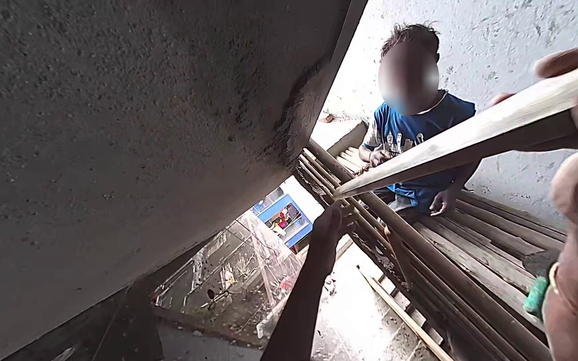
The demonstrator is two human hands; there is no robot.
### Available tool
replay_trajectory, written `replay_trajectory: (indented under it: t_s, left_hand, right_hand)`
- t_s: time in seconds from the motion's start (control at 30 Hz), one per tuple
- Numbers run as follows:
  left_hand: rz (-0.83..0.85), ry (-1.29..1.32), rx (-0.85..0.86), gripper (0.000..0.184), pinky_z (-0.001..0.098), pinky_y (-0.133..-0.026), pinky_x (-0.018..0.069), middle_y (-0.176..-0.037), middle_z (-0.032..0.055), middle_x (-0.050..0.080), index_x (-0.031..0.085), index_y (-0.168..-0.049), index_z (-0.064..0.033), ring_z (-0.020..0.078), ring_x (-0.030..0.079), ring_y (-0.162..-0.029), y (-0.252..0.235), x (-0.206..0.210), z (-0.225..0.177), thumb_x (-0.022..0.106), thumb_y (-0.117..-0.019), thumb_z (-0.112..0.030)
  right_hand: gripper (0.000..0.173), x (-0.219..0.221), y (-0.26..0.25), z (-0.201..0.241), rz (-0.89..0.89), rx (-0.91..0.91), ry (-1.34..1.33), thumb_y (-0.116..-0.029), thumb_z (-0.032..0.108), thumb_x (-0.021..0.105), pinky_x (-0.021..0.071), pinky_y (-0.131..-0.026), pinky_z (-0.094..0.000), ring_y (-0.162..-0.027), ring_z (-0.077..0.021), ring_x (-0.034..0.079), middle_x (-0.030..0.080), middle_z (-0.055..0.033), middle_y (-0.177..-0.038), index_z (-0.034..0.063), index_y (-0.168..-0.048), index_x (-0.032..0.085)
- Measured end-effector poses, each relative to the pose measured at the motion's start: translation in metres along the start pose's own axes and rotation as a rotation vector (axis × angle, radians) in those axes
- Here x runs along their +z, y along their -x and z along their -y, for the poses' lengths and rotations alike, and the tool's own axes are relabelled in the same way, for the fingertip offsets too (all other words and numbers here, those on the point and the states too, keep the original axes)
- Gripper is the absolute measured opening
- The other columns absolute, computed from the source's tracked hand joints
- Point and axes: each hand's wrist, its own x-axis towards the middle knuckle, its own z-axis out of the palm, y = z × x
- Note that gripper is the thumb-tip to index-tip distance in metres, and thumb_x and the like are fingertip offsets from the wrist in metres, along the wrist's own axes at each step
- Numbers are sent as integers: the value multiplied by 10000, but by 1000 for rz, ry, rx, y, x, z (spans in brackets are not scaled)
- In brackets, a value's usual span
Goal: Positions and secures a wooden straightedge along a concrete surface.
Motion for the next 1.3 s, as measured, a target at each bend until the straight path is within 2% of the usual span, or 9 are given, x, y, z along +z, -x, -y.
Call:
replay_trajectory:
  t_s: [0.1,0.17,0.33,0.5,0.7,0.83,0.93,1.13,1.3]
  left_hand:
    - [-92,402,-4,470,411,-946,583,-1256,246,659,356,-1433,67,304,712,-1070,-44,30,-11,247,-1130,-275]
    - [-254,600,-13,421,400,-907,590,-1234,237,659,394,-1409,36,302,716,-1032,-65,48,-18,299,-1130,-265]
    - [-349,808,35,396,390,-880,587,-1266,192,630,397,-1398,6,273,701,-1026,-104,65,-19,307,-1129,-271]
    - [-354,1030,185,290,381,-919,581,-1175,184,641,479,-1307,2,276,694,-1017,-137,49,-41,326,-1104,-139]
    - [-363,1144,191,276,343,-858,595,-1173,188,626,463,-1312,-4,265,696,-962,-163,34,-48,339,-1091,-113]
    - [-349,1193,239,288,341,-869,593,-1219,183,600,431,-1347,-26,271,685,-1016,-177,23,-52,328,-1091,-109]
    - [-340,1187,291,292,365,-906,583,-1232,192,606,445,-1342,-15,287,674,-1058,-181,21,-55,316,-1095,-102]
    - [-295,1139,304,268,360,-889,589,-1181,197,633,473,-1292,18,282,689,-1017,-191,22,-51,320,-1087,-64]
    - [-298,1121,324,268,351,-882,592,-1191,201,632,467,-1301,21,281,692,-1016,-200,20,-51,330,-1086,-63]
  right_hand:
    - [664,47,-19,22,-31,5,32,-898,419,772,658,-782,-304,-991,-124,728,703,-20,-1177,21,-1334,469]
    - [605,71,-22,22,-93,-41,111,-875,370,783,621,-729,-228,-959,-47,717,726,-2,-1138,13,-1277,505]
    - [478,99,-48,13,-120,-54,-11,-922,265,758,645,-773,-249,-986,-81,728,705,-10,-1133,52,-1251,484]
    - [460,119,-65,-4,-15,31,-53,-935,336,765,649,-545,-301,-745,-124,745,714,8,-1006,137,-1254,501]
    - [521,143,-69,-11,60,100,40,-884,312,812,616,-729,-364,-879,-137,725,713,-43,-1111,135,-1289,537]
    - [474,147,-72,-9,97,48,-3,-888,243,808,643,-800,-259,-968,-64,736,717,-18,-1125,103,-1268,562]
    - [480,155,-75,-15,69,-21,-23,-898,278,800,638,-858,-270,-1010,-76,735,733,-22,-1142,92,-1281,580]
    - [461,162,-83,-8,56,11,58,-881,291,815,627,-813,-351,-940,-109,747,761,-23,-1055,108,-1249,606]
    - [439,173,-84,-19,11,-52,-20,-842,271,839,637,-787,-282,-895,-62,745,765,-16,-986,69,-1178,640]
